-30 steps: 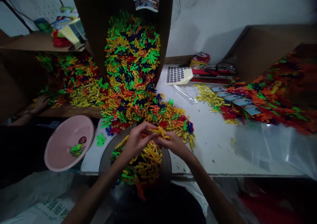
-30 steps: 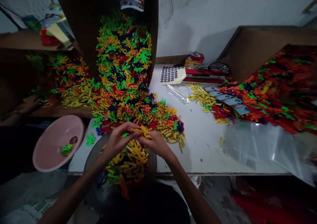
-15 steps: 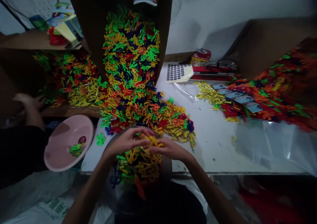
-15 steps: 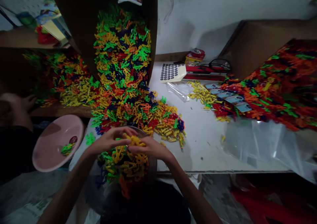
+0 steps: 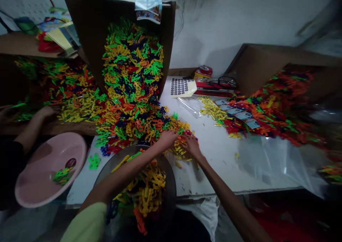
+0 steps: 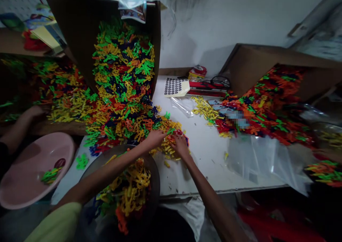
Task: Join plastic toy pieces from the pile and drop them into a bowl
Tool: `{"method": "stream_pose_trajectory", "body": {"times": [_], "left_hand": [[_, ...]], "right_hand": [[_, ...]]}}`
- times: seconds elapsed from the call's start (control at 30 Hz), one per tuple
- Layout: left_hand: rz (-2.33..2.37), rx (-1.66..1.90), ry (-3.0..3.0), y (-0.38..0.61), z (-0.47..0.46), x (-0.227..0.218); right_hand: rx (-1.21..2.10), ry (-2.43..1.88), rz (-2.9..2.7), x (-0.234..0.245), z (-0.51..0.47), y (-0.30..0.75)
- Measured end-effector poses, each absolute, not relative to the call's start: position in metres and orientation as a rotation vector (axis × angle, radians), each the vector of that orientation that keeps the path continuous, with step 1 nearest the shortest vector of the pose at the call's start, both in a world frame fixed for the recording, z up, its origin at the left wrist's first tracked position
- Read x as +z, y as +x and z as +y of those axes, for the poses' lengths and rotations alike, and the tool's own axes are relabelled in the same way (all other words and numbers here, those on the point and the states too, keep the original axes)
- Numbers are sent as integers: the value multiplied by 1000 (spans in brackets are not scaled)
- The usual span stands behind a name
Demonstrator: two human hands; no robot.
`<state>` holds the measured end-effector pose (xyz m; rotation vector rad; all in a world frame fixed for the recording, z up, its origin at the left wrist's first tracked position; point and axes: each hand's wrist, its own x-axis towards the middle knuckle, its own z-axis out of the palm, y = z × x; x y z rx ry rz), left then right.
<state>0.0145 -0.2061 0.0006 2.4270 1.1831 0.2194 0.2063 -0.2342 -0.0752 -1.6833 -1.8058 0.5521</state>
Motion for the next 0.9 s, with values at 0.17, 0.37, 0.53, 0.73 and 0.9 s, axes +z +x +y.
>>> {"method": "stream_pose_trajectory", "body": {"times": [0.17,0.37,0.53,0.73,0.9], "left_hand": [[1142,365,2319,26,-170,-24],[1193,640,1987,-11,-190,-8],[1037,940,1198,-48,-244,26],[1086,1150,1188,-64,-289,51],[1135,1134,1288,-67,-303,63]], "right_hand": [[581,-1620,-1673,-78,-230,204],[768,-1556,-1298,-55,-248,182],[1308,-1215,-778,-13,-279,134],[1464,-1081,-841,24,-309,97],[1370,-1088,-1021,34,-319,92]]}}
